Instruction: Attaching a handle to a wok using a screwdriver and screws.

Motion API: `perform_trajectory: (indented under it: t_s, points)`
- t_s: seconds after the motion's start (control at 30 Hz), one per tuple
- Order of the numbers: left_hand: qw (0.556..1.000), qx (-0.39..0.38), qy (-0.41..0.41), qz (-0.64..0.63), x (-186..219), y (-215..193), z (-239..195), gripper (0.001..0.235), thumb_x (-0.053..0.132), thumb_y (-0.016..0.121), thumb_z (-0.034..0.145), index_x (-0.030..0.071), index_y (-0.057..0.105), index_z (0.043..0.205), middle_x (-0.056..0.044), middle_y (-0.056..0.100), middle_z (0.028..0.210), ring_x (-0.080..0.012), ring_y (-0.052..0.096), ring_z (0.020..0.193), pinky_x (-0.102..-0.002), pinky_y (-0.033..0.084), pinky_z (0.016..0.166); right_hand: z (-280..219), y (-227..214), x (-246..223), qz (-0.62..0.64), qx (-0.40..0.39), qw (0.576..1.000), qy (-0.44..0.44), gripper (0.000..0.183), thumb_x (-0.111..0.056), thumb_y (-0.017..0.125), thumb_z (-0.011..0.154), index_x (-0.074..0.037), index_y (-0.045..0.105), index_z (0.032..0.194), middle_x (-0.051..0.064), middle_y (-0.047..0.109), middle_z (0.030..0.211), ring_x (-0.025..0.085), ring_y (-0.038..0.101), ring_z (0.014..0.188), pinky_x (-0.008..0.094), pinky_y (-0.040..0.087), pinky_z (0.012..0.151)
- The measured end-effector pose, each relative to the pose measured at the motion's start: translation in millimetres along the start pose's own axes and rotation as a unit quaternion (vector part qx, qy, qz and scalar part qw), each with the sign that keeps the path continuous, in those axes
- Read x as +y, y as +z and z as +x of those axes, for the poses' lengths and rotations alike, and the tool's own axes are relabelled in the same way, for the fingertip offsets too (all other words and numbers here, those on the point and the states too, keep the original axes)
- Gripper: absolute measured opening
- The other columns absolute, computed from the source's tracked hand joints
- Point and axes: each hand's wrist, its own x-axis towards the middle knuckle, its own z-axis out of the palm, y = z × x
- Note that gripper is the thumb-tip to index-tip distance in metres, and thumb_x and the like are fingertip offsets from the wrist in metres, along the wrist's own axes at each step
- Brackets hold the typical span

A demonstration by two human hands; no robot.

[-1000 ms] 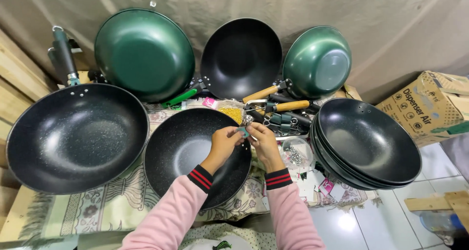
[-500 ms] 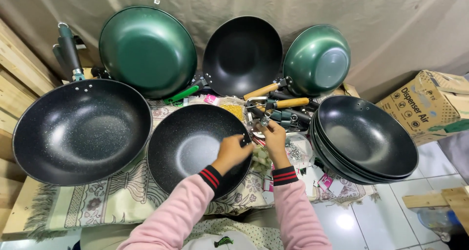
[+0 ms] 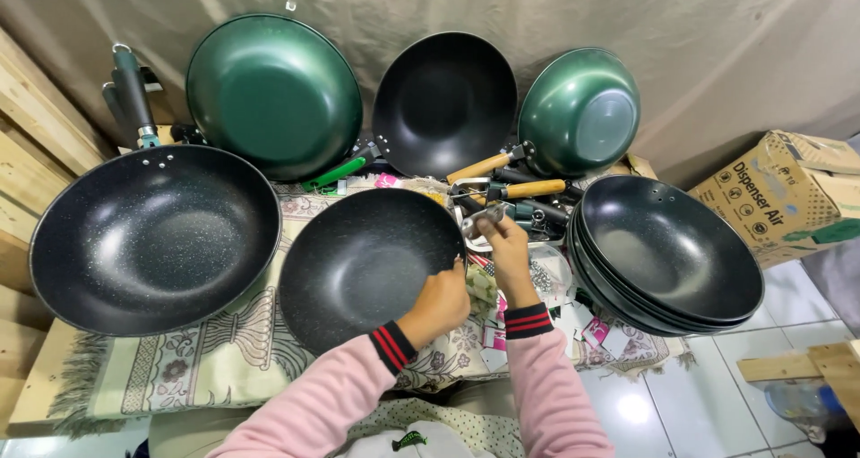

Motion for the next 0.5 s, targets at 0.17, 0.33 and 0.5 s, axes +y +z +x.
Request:
perform_trajectory:
  t_s: [0.17,0.33,0.5]
  points:
    - [0.996,0.018,0.016,-0.09,18,-80,-29,0.048,0.018,0.052,0.093,-0.004,0.058,0.135,-0.029,0.072,0.103,-0.0472,0.071,0.096,-0.055,0.059,0.081,19,13,-27,0.048,-0.036,0.995,-0.077,0.012,-0.015,0.066,0.101,-0.007,0.073,0.098,0.007,0.071,0.08,0.015,0.066,0.078,0.031,0.055,0.08]
    - [0.987,0.005,0.047,-0.156,35,-162,-65,0.039,0.024,0.054,0.096,0.009,0.067,0.129,-0.021,0.075,0.109,-0.0403,0.069,0.11,-0.052,0.055,0.092,41,30,-34,0.126,-0.093,0.978,-0.135,0.016,-0.014,0.054,0.109,-0.004,0.062,0.099,0.01,0.066,0.076,0.024,0.074,0.079,0.033,0.059,0.078]
    - [0.985,0.079,0.035,-0.152,28,-196,-84,0.032,0.027,0.055,0.096,0.01,0.077,0.111,-0.019,0.077,0.083,-0.0421,0.074,0.084,-0.048,0.058,0.075,32,51,-55,-0.053,0.014,0.985,-0.166,0.023,-0.028,0.058,0.108,-0.011,0.062,0.093,0.005,0.061,0.064,0.016,0.065,0.057,0.026,0.055,0.054]
